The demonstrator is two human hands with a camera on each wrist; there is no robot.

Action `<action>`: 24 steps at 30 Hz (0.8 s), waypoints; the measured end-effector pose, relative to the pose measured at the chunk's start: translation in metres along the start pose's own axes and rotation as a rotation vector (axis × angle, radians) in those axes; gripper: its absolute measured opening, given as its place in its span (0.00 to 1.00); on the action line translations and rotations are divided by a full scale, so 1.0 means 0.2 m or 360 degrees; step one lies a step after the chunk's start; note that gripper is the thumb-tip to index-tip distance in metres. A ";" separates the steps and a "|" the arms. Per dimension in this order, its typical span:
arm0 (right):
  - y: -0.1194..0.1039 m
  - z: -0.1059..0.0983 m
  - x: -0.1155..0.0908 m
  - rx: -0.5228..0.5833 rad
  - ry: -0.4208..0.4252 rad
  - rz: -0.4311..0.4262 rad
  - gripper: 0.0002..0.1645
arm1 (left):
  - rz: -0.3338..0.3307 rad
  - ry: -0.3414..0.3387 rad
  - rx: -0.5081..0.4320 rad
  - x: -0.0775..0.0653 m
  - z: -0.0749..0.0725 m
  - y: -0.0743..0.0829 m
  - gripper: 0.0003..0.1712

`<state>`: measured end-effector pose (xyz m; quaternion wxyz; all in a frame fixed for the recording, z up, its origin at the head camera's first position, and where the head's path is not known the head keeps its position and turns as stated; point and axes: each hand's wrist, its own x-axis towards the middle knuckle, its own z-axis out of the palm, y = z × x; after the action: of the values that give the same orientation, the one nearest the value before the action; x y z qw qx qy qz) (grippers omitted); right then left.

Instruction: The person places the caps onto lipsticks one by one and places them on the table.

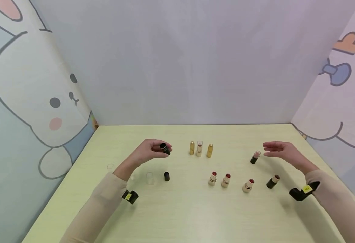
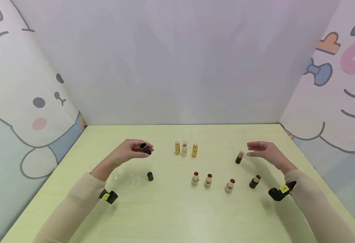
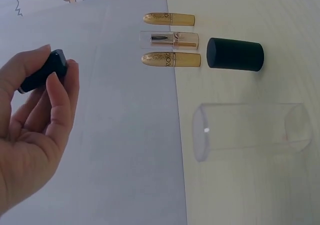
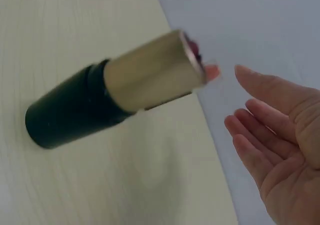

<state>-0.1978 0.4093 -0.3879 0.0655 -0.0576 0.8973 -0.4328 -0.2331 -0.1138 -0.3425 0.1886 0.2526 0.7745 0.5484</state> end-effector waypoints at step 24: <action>0.11 0.17 0.12 0.0023 -0.0213 -0.0061 0.17 | -0.0061 0.0083 -0.0113 0.00 0.03 0.00 0.15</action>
<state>-0.2165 0.3940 -0.4281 0.1175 -0.1030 0.8865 -0.4356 -0.2294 -0.1095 -0.3454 0.1877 0.2166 0.7639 0.5782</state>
